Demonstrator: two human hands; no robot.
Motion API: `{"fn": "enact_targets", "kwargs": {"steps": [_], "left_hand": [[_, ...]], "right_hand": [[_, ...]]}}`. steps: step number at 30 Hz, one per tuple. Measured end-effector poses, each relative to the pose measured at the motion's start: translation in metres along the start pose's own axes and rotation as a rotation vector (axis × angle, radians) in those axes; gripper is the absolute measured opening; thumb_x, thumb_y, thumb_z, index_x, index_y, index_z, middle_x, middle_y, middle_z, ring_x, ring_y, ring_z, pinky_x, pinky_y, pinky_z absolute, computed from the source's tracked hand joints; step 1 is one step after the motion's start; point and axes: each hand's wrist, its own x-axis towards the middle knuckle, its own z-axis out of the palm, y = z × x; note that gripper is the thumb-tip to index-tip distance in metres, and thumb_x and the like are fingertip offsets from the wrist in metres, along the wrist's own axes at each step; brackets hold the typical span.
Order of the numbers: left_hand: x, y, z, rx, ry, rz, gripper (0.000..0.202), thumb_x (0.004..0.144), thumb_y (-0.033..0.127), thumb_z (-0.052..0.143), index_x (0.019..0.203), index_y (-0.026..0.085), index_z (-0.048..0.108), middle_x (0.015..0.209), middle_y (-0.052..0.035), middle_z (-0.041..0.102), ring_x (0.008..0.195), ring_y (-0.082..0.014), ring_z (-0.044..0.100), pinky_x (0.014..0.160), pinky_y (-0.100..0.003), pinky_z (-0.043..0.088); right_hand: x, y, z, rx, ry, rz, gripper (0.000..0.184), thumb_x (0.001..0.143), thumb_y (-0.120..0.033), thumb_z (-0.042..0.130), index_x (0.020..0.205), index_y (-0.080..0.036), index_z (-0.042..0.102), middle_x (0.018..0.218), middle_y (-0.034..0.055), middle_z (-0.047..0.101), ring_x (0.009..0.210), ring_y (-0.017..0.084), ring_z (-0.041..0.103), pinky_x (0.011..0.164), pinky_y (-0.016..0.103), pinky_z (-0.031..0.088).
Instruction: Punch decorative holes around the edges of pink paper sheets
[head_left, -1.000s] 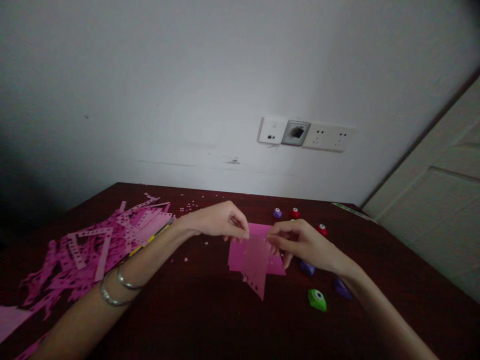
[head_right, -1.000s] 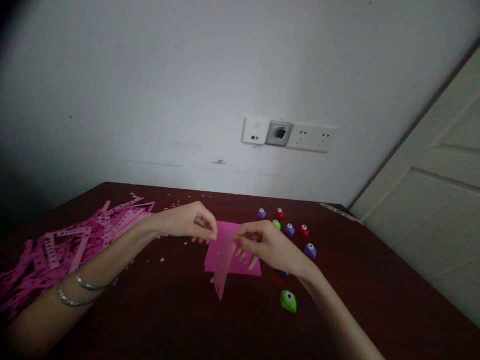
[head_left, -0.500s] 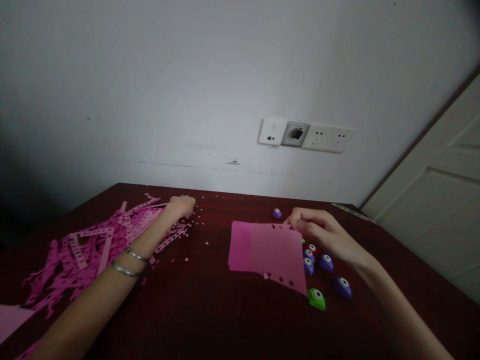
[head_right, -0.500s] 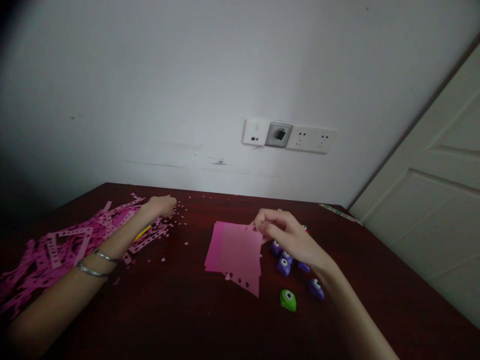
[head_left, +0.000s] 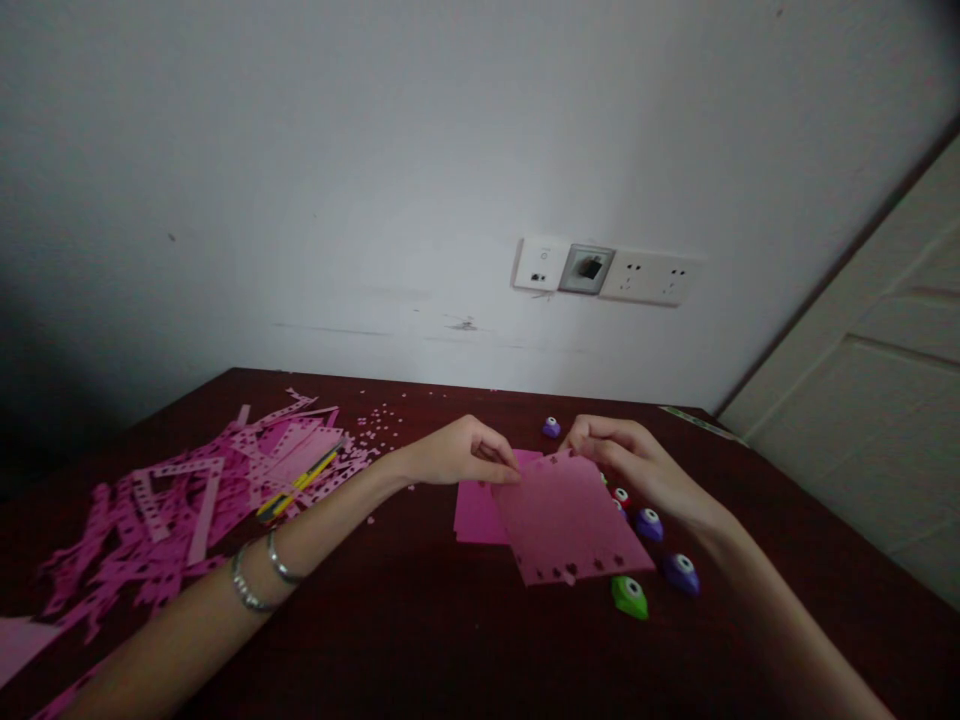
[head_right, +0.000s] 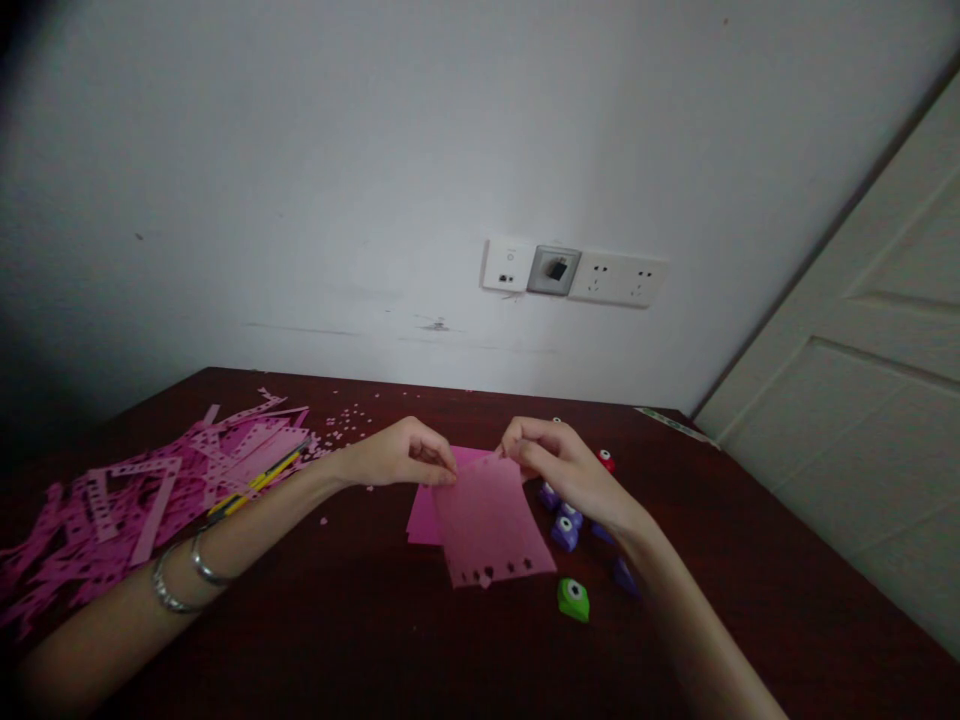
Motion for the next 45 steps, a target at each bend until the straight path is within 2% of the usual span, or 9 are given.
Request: {"fn": "enact_targets", "kwargs": {"steps": [5,9,12,15,20,24,29,36,45], "left_hand": [[0.001,0.0,-0.005,-0.08,0.24,-0.012,0.016,0.071,0.029,0.066,0.078,0.014,0.068,0.071,-0.0042,0.066,0.064,-0.0099,0.057,0.062,-0.024,0.044],[0.006,-0.008,-0.01,-0.115,0.552,0.008,0.017,0.071,0.029,0.065,0.077,0.013,0.067,0.072,-0.0052,0.066,0.064,-0.0106,0.056,0.063,-0.025,0.043],[0.01,-0.014,-0.009,-0.156,0.647,0.024,0.019,0.071,0.031,0.065,0.076,0.013,0.066,0.069,-0.0045,0.064,0.061,-0.0108,0.054,0.062,-0.026,0.043],[0.011,-0.018,-0.006,-0.187,0.67,0.05,0.019,0.071,0.032,0.064,0.076,0.013,0.065,0.069,-0.0038,0.063,0.062,-0.011,0.054,0.064,-0.028,0.043],[0.012,-0.02,-0.002,-0.155,0.653,0.027,0.02,0.073,0.033,0.061,0.079,0.014,0.063,0.071,-0.0029,0.063,0.064,-0.0109,0.054,0.064,-0.027,0.043],[0.011,-0.022,-0.005,0.064,0.582,-0.053,0.021,0.075,0.034,0.057,0.07,0.015,0.062,0.064,-0.0019,0.06,0.058,-0.0102,0.051,0.057,-0.024,0.041],[0.007,-0.014,-0.004,0.444,0.751,0.041,0.019,0.072,0.032,0.06,0.062,0.016,0.056,0.057,0.0019,0.052,0.054,-0.0088,0.042,0.053,-0.023,0.035],[0.002,0.012,0.024,0.288,0.52,0.106,0.015,0.072,0.028,0.062,0.076,0.014,0.063,0.065,0.0008,0.056,0.055,-0.0079,0.043,0.052,-0.021,0.036],[0.006,0.001,0.022,0.13,0.445,0.059,0.018,0.074,0.03,0.06,0.078,0.013,0.064,0.073,-0.0037,0.063,0.063,-0.0112,0.054,0.059,-0.024,0.043]], "right_hand": [[0.01,0.009,-0.002,0.183,0.219,0.159,0.032,0.082,-0.048,0.049,0.087,-0.02,0.065,0.084,0.0068,0.068,0.079,0.02,0.062,0.067,0.03,0.048],[0.019,0.025,-0.008,0.474,0.167,0.243,0.051,0.083,-0.059,0.042,0.087,-0.014,0.065,0.079,0.0138,0.069,0.071,0.022,0.066,0.067,0.035,0.052],[0.02,0.029,-0.005,0.437,0.121,0.233,0.037,0.078,-0.048,0.058,0.089,-0.014,0.065,0.081,0.0113,0.069,0.073,0.019,0.066,0.072,0.033,0.053],[0.018,0.029,0.003,0.309,0.067,0.189,0.029,0.069,-0.033,0.07,0.091,-0.015,0.064,0.083,0.006,0.068,0.077,0.017,0.065,0.079,0.033,0.052],[0.017,0.028,0.009,0.211,0.087,0.121,0.022,0.071,-0.033,0.068,0.082,-0.016,0.061,0.072,0.0009,0.064,0.071,0.014,0.063,0.078,0.033,0.051],[0.017,0.025,0.005,0.083,0.179,0.085,0.022,0.071,-0.034,0.066,0.081,-0.015,0.061,0.069,0.0012,0.064,0.065,0.013,0.06,0.067,0.029,0.05],[0.015,0.022,0.007,-0.078,0.155,0.052,0.021,0.073,-0.03,0.062,0.088,-0.015,0.061,0.069,0.0017,0.064,0.063,0.014,0.059,0.062,0.028,0.047],[0.009,0.016,0.026,-0.315,0.066,0.009,0.02,0.077,-0.022,0.053,0.092,-0.014,0.063,0.068,0.0024,0.064,0.06,0.014,0.056,0.053,0.025,0.042],[0.006,0.011,0.032,-0.47,0.024,-0.06,0.019,0.078,-0.017,0.049,0.09,-0.016,0.065,0.067,0.0028,0.065,0.058,0.013,0.055,0.051,0.023,0.04]]}}
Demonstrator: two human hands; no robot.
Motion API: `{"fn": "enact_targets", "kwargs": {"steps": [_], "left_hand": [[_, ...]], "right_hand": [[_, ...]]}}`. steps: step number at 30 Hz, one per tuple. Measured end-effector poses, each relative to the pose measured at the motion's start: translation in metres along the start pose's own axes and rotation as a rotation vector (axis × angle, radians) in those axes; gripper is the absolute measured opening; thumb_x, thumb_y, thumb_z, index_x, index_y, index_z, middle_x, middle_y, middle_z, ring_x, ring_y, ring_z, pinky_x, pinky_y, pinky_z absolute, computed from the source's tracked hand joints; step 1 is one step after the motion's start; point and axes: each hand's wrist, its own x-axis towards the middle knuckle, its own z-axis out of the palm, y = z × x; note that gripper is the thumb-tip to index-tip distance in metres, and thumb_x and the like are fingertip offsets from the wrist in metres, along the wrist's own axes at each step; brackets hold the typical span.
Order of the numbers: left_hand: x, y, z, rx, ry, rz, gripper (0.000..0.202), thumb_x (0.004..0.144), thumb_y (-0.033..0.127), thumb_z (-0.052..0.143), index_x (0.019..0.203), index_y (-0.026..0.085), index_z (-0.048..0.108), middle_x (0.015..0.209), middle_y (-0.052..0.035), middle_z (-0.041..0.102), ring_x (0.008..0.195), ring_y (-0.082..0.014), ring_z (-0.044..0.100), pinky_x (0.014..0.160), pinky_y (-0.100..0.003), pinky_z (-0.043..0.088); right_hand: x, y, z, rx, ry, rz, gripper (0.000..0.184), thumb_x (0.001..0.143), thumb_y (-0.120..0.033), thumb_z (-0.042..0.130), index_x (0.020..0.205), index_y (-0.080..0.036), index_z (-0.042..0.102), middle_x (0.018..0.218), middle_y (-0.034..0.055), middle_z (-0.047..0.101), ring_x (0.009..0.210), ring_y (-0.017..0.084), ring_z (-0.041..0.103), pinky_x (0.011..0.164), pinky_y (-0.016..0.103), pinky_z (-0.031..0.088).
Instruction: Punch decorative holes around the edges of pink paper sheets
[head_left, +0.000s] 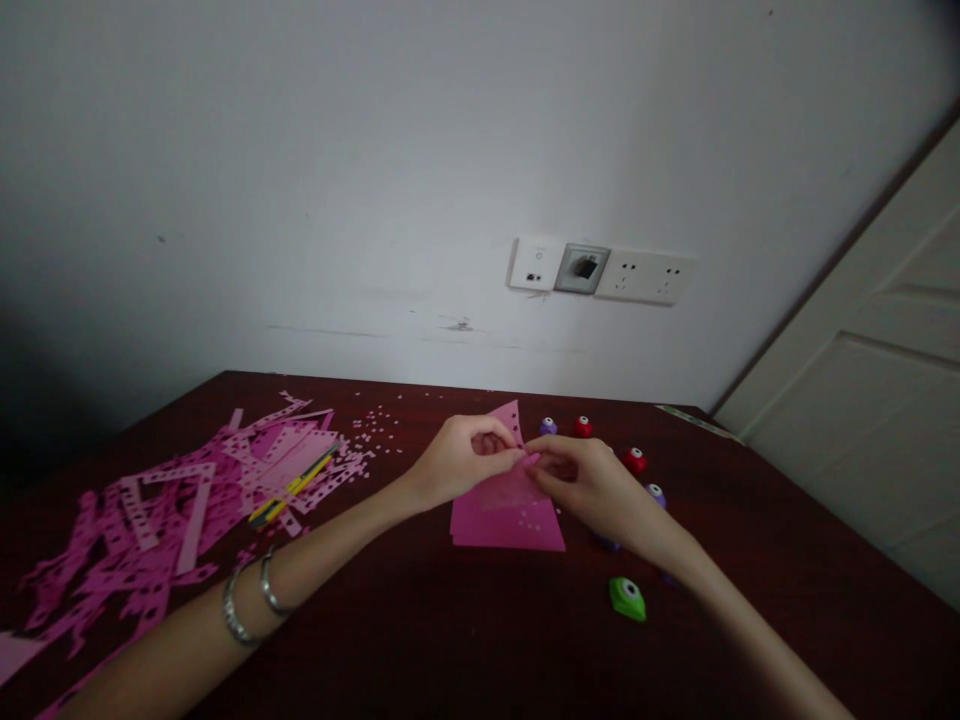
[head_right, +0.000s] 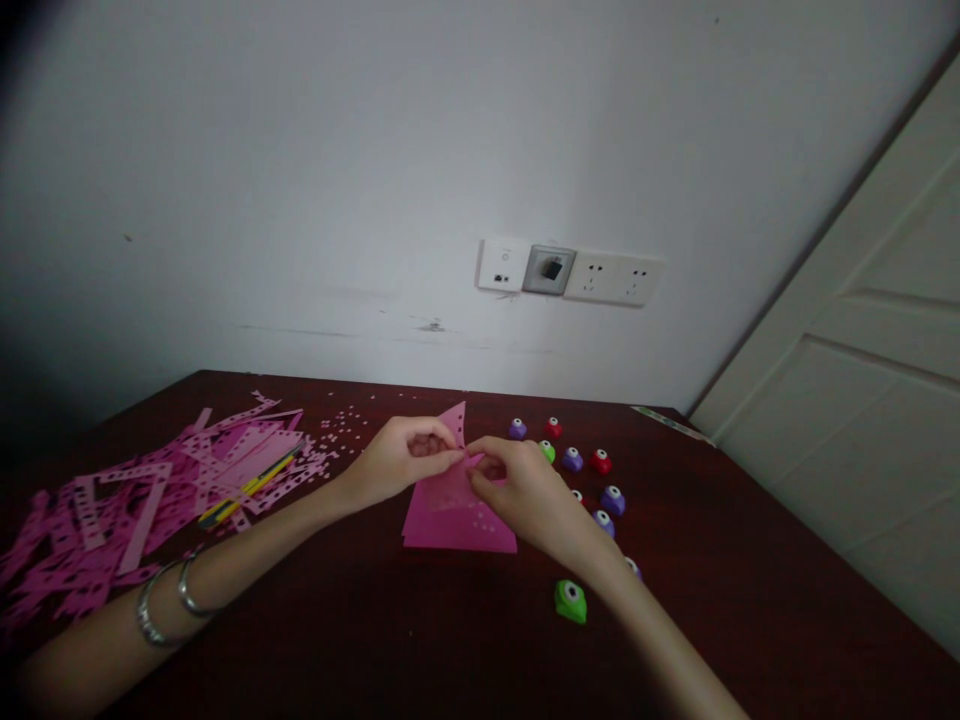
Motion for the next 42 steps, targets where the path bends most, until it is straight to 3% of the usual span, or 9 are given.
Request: {"fn": "enact_targets", "kwargs": {"steps": [5,15,26,32,42], "left_hand": [[0.0,0.005,0.0,-0.027,-0.023,-0.022,0.011,0.073,0.023,0.059,0.074,0.013,0.063,0.072,-0.003,0.064,0.065,-0.0116,0.056,0.062,-0.024,0.044],[0.0,0.006,0.0,-0.128,-0.082,-0.077,0.009,0.071,0.021,0.058,0.073,0.012,0.061,0.068,-0.001,0.06,0.06,-0.0088,0.052,0.057,-0.022,0.041],[-0.002,0.01,-0.004,-0.092,-0.197,-0.116,0.01,0.069,0.019,0.059,0.076,0.013,0.062,0.071,-0.0019,0.062,0.065,-0.0104,0.054,0.061,-0.024,0.042],[-0.003,0.009,-0.005,-0.086,-0.257,-0.076,0.01,0.07,0.018,0.058,0.077,0.013,0.062,0.068,-0.0002,0.059,0.062,-0.0093,0.051,0.058,-0.023,0.039],[-0.004,0.009,-0.003,-0.072,-0.261,-0.093,0.012,0.07,0.022,0.059,0.077,0.012,0.062,0.071,-0.0015,0.06,0.063,-0.0098,0.052,0.058,-0.023,0.04]], "right_hand": [[-0.001,-0.001,0.0,0.039,-0.021,-0.036,0.026,0.079,-0.015,0.049,0.1,-0.018,0.064,0.073,0.0034,0.068,0.062,0.014,0.058,0.054,0.024,0.042],[0.0,-0.004,-0.003,0.02,0.003,-0.016,0.018,0.081,-0.02,0.049,0.086,-0.017,0.066,0.071,0.0026,0.066,0.062,0.013,0.055,0.055,0.024,0.041],[-0.001,0.001,-0.007,0.234,-0.15,0.069,0.015,0.08,-0.019,0.051,0.086,-0.015,0.064,0.071,0.0012,0.062,0.061,0.011,0.052,0.052,0.021,0.04],[-0.001,-0.007,-0.008,0.197,-0.15,0.084,0.014,0.079,-0.015,0.049,0.073,-0.014,0.062,0.065,-0.0002,0.057,0.055,0.009,0.047,0.048,0.02,0.033],[-0.002,-0.001,-0.003,0.076,-0.107,0.056,0.018,0.08,-0.021,0.048,0.074,-0.015,0.064,0.064,0.0013,0.059,0.057,0.011,0.048,0.048,0.022,0.033]]}}
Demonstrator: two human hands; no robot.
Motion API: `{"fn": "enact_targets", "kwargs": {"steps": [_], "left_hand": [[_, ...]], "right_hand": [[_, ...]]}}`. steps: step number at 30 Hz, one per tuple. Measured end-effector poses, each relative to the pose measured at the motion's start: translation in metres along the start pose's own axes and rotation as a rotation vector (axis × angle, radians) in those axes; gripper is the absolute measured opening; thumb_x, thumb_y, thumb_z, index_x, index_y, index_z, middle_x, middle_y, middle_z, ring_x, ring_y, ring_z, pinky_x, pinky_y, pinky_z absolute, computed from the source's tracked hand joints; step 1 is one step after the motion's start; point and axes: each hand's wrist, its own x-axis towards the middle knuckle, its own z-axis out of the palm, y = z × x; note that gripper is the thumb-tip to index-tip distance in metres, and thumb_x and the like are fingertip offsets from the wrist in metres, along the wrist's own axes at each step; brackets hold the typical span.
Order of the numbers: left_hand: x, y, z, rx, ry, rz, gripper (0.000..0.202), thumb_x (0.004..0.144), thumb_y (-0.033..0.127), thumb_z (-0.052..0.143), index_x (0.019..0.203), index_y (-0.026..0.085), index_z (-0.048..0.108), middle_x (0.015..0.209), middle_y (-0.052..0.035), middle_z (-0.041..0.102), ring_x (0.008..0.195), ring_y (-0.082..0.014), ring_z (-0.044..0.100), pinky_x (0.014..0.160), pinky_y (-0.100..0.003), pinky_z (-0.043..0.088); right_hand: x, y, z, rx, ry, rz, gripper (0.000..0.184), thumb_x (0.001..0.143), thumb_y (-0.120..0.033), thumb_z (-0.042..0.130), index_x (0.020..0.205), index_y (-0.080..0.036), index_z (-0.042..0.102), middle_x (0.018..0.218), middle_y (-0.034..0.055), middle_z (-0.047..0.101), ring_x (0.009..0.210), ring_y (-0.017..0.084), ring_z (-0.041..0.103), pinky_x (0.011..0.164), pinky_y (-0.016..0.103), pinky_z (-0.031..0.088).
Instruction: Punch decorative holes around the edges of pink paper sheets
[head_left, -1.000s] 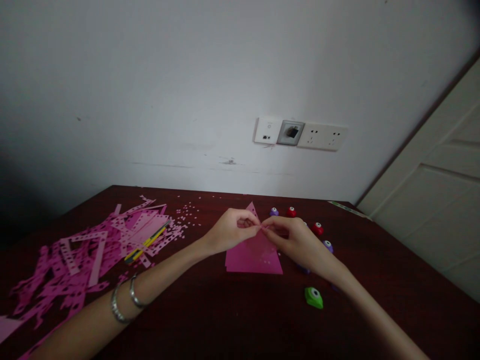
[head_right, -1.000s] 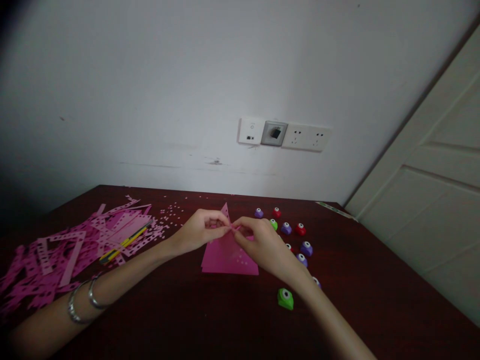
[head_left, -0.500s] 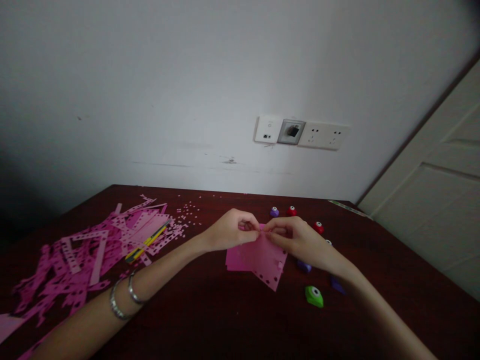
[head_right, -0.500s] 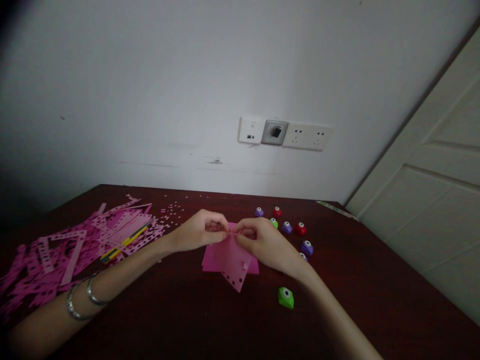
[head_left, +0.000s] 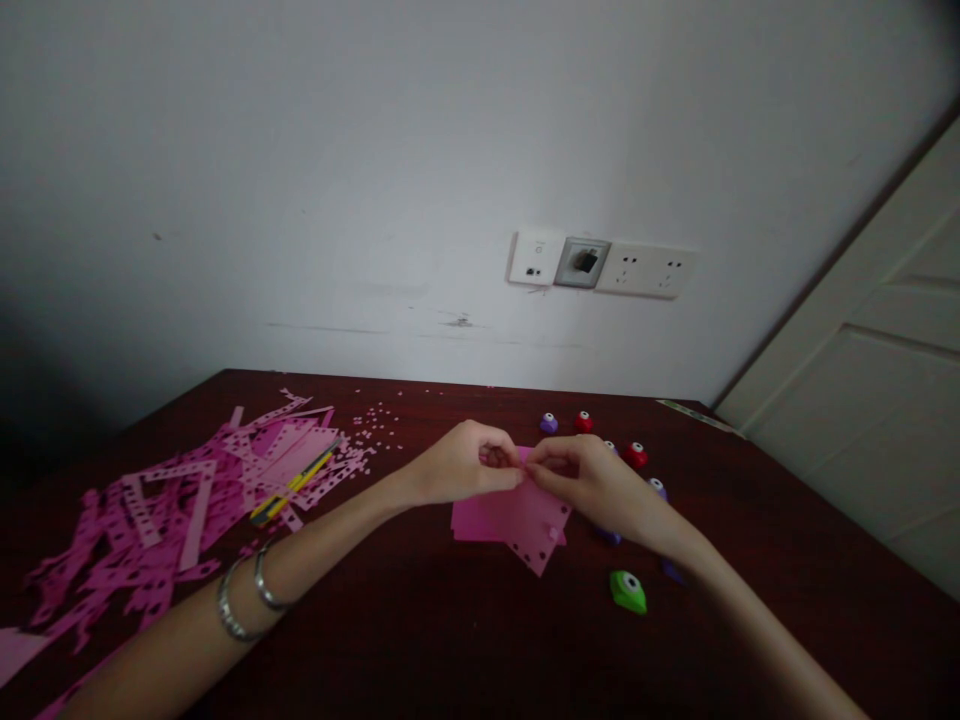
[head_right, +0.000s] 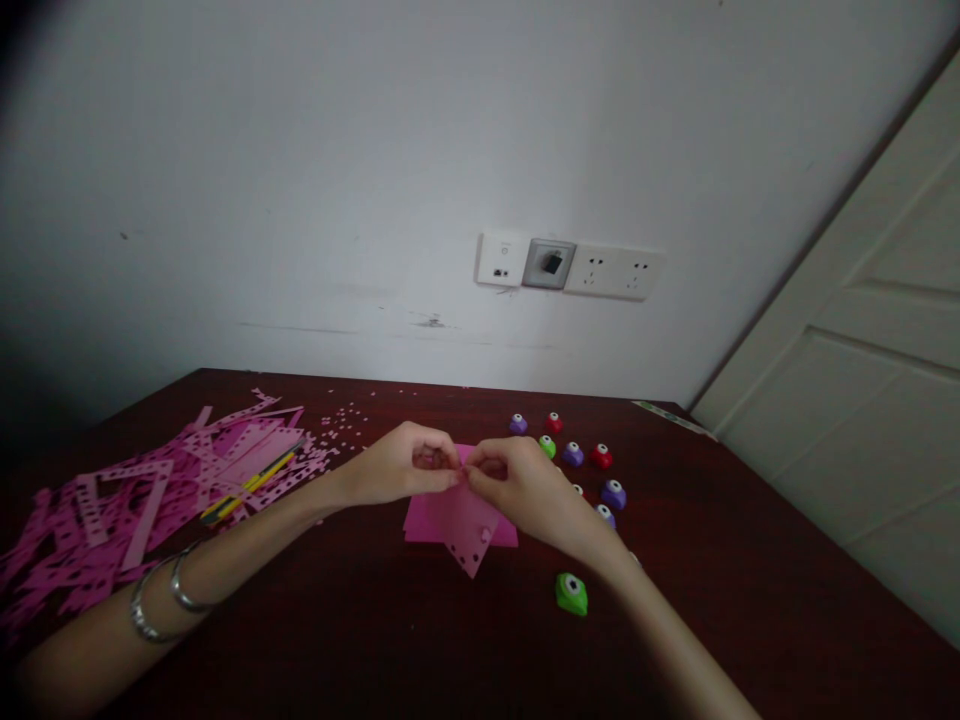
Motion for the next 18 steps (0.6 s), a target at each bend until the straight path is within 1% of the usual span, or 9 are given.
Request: {"fn": "enact_targets", "kwargs": {"steps": [6,9,12,13,15,17,18], "left_hand": [[0.0,-0.004,-0.001,0.067,0.006,0.024,0.008,0.07,0.02,0.058,0.071,0.012,0.061,0.064,0.0015,0.056,0.058,-0.0077,0.047,0.055,-0.021,0.038],[0.001,-0.004,0.0,0.06,-0.001,0.031,0.008,0.069,0.019,0.057,0.07,0.013,0.061,0.064,0.0012,0.056,0.058,-0.0078,0.047,0.055,-0.021,0.038],[0.001,0.0,-0.003,0.015,-0.021,0.031,0.009,0.069,0.02,0.057,0.072,0.013,0.062,0.066,0.0001,0.058,0.06,-0.0086,0.05,0.057,-0.022,0.04],[0.001,0.003,-0.007,0.02,-0.045,0.036,0.01,0.07,0.02,0.057,0.073,0.013,0.062,0.067,-0.0002,0.059,0.06,-0.0088,0.05,0.058,-0.022,0.04],[-0.003,0.009,-0.02,0.094,-0.137,0.027,0.011,0.071,0.022,0.057,0.073,0.014,0.064,0.067,-0.0006,0.061,0.061,-0.0091,0.052,0.057,-0.021,0.04],[-0.008,0.01,-0.042,0.265,-0.259,-0.052,0.012,0.071,0.023,0.057,0.073,0.014,0.065,0.065,-0.0009,0.062,0.058,-0.0096,0.053,0.055,-0.021,0.039],[-0.011,0.007,-0.054,0.374,-0.283,-0.123,0.012,0.071,0.021,0.057,0.071,0.015,0.066,0.063,-0.0012,0.062,0.056,-0.0101,0.053,0.054,-0.021,0.038]], "right_hand": [[0.0,-0.002,0.005,-0.146,0.024,-0.086,0.018,0.079,-0.015,0.047,0.071,-0.015,0.063,0.061,-0.0004,0.057,0.056,0.01,0.046,0.049,0.022,0.032],[-0.001,-0.004,0.007,-0.145,0.027,-0.118,0.018,0.079,-0.015,0.047,0.071,-0.015,0.062,0.059,-0.0014,0.056,0.055,0.009,0.045,0.049,0.022,0.032],[0.0,-0.005,0.005,-0.096,0.029,-0.112,0.019,0.081,-0.016,0.046,0.073,-0.015,0.063,0.063,-0.0008,0.058,0.056,0.009,0.046,0.05,0.021,0.034],[0.0,-0.004,0.003,-0.077,0.025,-0.106,0.019,0.082,-0.017,0.046,0.074,-0.015,0.063,0.065,-0.0003,0.059,0.057,0.01,0.047,0.051,0.021,0.035],[0.0,-0.001,-0.002,-0.043,0.004,-0.085,0.021,0.085,-0.021,0.046,0.076,-0.016,0.064,0.069,0.0008,0.061,0.06,0.011,0.049,0.053,0.022,0.037],[0.001,0.003,-0.008,-0.024,-0.025,-0.055,0.023,0.086,-0.027,0.047,0.08,-0.016,0.066,0.072,0.0019,0.063,0.063,0.012,0.052,0.054,0.023,0.039],[0.001,0.005,-0.011,-0.018,-0.038,-0.041,0.024,0.087,-0.029,0.047,0.082,-0.016,0.067,0.074,0.0024,0.064,0.065,0.013,0.053,0.055,0.023,0.04]]}}
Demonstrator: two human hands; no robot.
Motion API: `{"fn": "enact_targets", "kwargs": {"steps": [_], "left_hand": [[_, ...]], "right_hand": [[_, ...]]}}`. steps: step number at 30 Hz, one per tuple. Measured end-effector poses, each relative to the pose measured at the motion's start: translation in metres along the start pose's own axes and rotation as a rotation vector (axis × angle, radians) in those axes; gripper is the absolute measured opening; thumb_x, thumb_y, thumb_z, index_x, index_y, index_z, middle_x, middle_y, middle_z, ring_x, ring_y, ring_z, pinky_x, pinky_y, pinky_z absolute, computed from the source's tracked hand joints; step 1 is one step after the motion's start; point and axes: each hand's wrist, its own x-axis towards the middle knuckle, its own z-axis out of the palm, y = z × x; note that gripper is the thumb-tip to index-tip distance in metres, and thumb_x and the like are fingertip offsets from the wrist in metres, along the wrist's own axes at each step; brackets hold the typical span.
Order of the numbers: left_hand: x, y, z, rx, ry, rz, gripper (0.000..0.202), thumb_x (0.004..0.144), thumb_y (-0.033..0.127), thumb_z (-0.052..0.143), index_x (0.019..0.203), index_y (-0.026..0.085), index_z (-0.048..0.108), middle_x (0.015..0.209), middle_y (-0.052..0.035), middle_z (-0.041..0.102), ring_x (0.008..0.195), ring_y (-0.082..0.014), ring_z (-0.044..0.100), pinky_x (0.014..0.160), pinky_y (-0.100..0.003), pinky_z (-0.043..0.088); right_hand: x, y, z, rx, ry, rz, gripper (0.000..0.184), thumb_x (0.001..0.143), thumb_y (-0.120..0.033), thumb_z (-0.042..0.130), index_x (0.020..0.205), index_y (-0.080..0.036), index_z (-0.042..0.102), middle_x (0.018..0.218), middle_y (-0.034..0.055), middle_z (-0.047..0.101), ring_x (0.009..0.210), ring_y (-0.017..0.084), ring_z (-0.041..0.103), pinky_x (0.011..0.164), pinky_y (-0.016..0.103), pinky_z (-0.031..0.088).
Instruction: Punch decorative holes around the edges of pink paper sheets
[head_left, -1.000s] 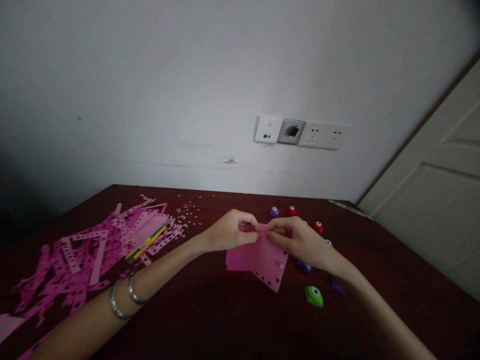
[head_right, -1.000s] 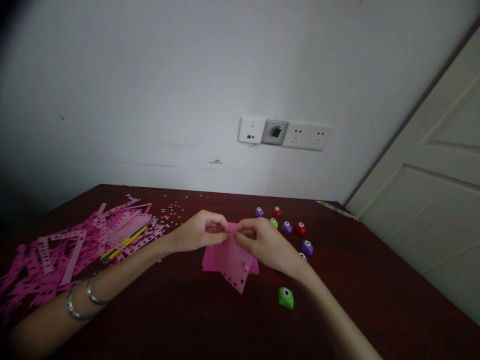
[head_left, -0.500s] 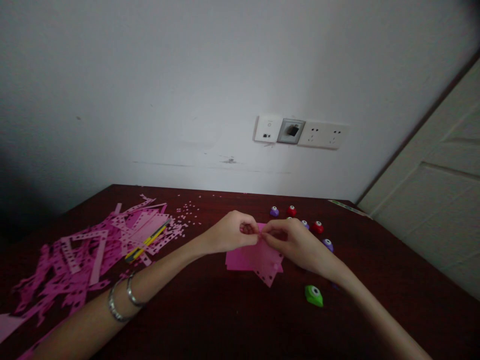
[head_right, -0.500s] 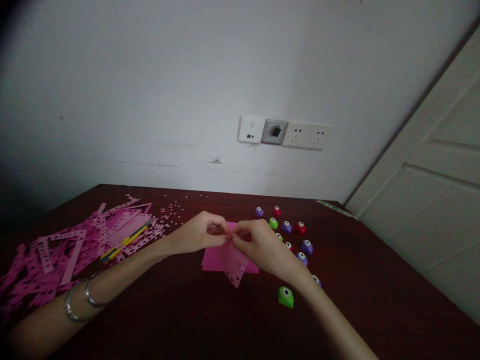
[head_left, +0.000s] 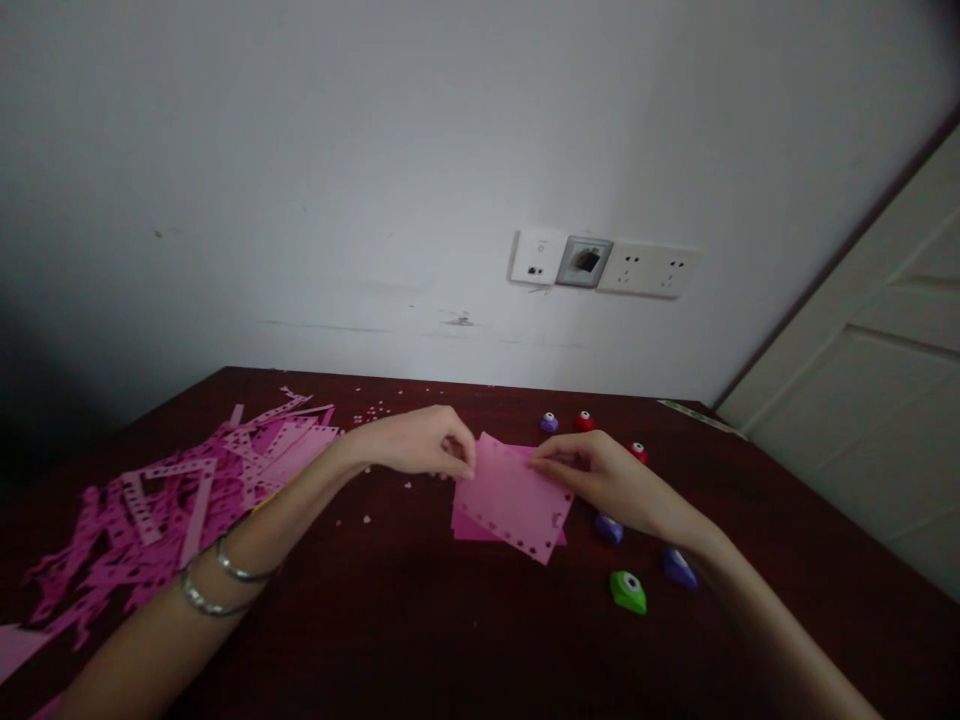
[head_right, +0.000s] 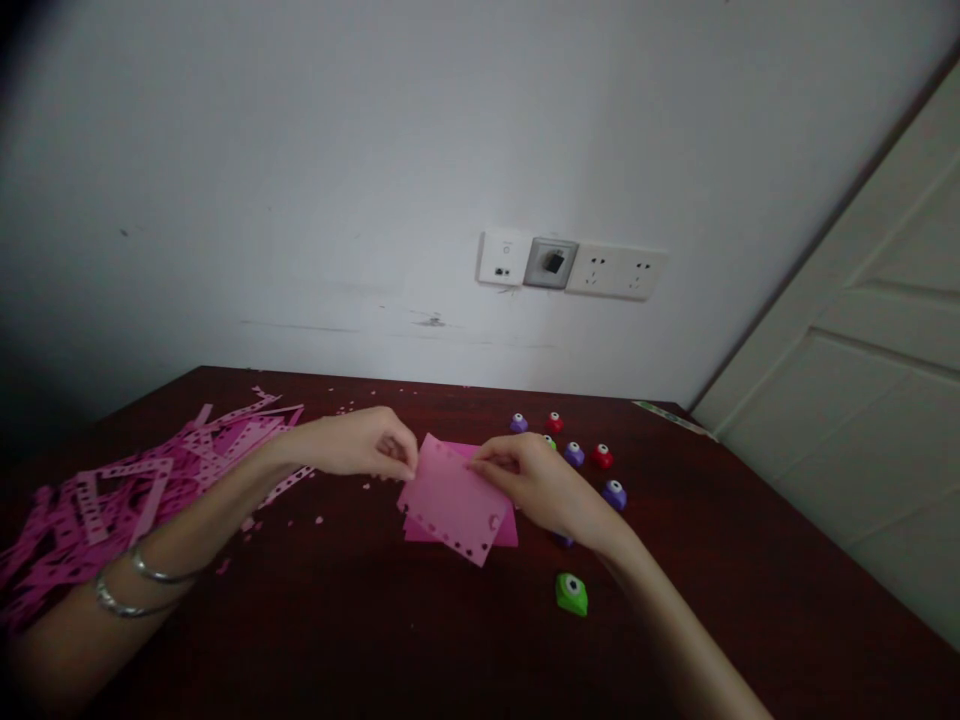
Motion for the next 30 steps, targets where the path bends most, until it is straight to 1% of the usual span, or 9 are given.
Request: {"fn": "enact_targets", "kwargs": {"steps": [2,5,9,12,15,18,21,23,30], "left_hand": [[-0.009,-0.022,-0.015,0.242,0.004,-0.219,0.01,0.066,0.013,0.056,0.064,0.013,0.066,0.059,-0.0032,0.062,0.054,-0.0122,0.054,0.052,-0.022,0.037],[-0.012,-0.061,-0.025,0.63,0.129,-0.619,0.011,0.062,0.007,0.055,0.062,0.01,0.066,0.057,-0.0084,0.062,0.056,-0.0172,0.056,0.054,-0.026,0.039],[-0.005,-0.088,-0.023,0.689,0.148,-0.728,0.017,0.06,0.011,0.059,0.074,0.011,0.069,0.068,-0.0136,0.066,0.069,-0.025,0.06,0.06,-0.031,0.044],[0.002,-0.074,-0.019,0.684,0.283,-0.577,0.031,0.067,0.017,0.058,0.096,0.011,0.066,0.101,-0.02,0.063,0.094,-0.0314,0.057,0.072,-0.038,0.045],[0.01,-0.043,-0.008,0.345,0.429,-0.12,0.042,0.082,0.029,0.049,0.121,0.014,0.05,0.124,-0.0156,0.052,0.109,-0.0242,0.051,0.086,-0.035,0.041],[0.019,-0.016,0.012,-0.133,0.258,0.114,0.049,0.08,0.037,0.055,0.124,0.017,0.046,0.114,-0.0106,0.06,0.098,-0.0171,0.057,0.082,-0.03,0.044],[0.026,-0.006,0.029,-0.282,0.142,0.176,0.036,0.075,0.039,0.062,0.102,0.015,0.062,0.092,-0.0068,0.066,0.08,-0.0138,0.059,0.071,-0.027,0.044],[0.028,-0.006,0.033,-0.285,0.148,0.174,0.027,0.074,0.039,0.063,0.083,0.014,0.067,0.078,-0.0039,0.066,0.069,-0.0109,0.056,0.065,-0.025,0.043],[0.024,-0.013,0.013,-0.422,0.453,0.089,0.016,0.072,0.031,0.065,0.077,0.015,0.066,0.076,-0.0035,0.065,0.07,-0.0106,0.055,0.065,-0.024,0.042]], "right_hand": [[0.0,0.003,-0.005,0.003,-0.011,0.015,0.025,0.087,-0.031,0.048,0.085,-0.017,0.068,0.077,0.0029,0.066,0.068,0.014,0.056,0.057,0.024,0.042],[-0.001,0.005,-0.009,-0.001,0.007,0.018,0.023,0.086,-0.031,0.05,0.086,-0.018,0.069,0.081,0.0031,0.068,0.073,0.015,0.059,0.063,0.026,0.045],[0.0,0.005,-0.009,0.005,0.025,-0.013,0.022,0.086,-0.03,0.05,0.089,-0.019,0.069,0.088,0.0026,0.07,0.08,0.017,0.062,0.07,0.028,0.048],[0.001,0.005,-0.007,0.02,0.033,-0.033,0.022,0.086,-0.03,0.049,0.092,-0.02,0.069,0.092,0.0025,0.07,0.084,0.017,0.063,0.074,0.029,0.049],[0.001,0.003,-0.004,0.024,0.043,-0.052,0.023,0.086,-0.03,0.049,0.095,-0.022,0.069,0.095,0.0027,0.07,0.087,0.017,0.063,0.077,0.031,0.048],[0.0,-0.001,0.0,0.039,0.043,-0.079,0.023,0.087,-0.029,0.049,0.097,-0.023,0.068,0.098,0.0026,0.069,0.088,0.017,0.063,0.079,0.031,0.048],[-0.001,-0.004,0.002,0.077,0.029,-0.097,0.024,0.087,-0.028,0.049,0.102,-0.022,0.066,0.101,0.0031,0.068,0.091,0.017,0.062,0.08,0.03,0.048],[0.0,-0.006,0.001,0.076,0.057,-0.073,0.025,0.087,-0.03,0.05,0.105,-0.022,0.065,0.102,0.0039,0.068,0.09,0.017,0.061,0.079,0.031,0.048],[-0.001,-0.006,-0.012,0.341,0.109,0.099,0.03,0.085,-0.037,0.05,0.098,-0.016,0.066,0.087,0.0062,0.067,0.08,0.017,0.063,0.071,0.032,0.053]]}}
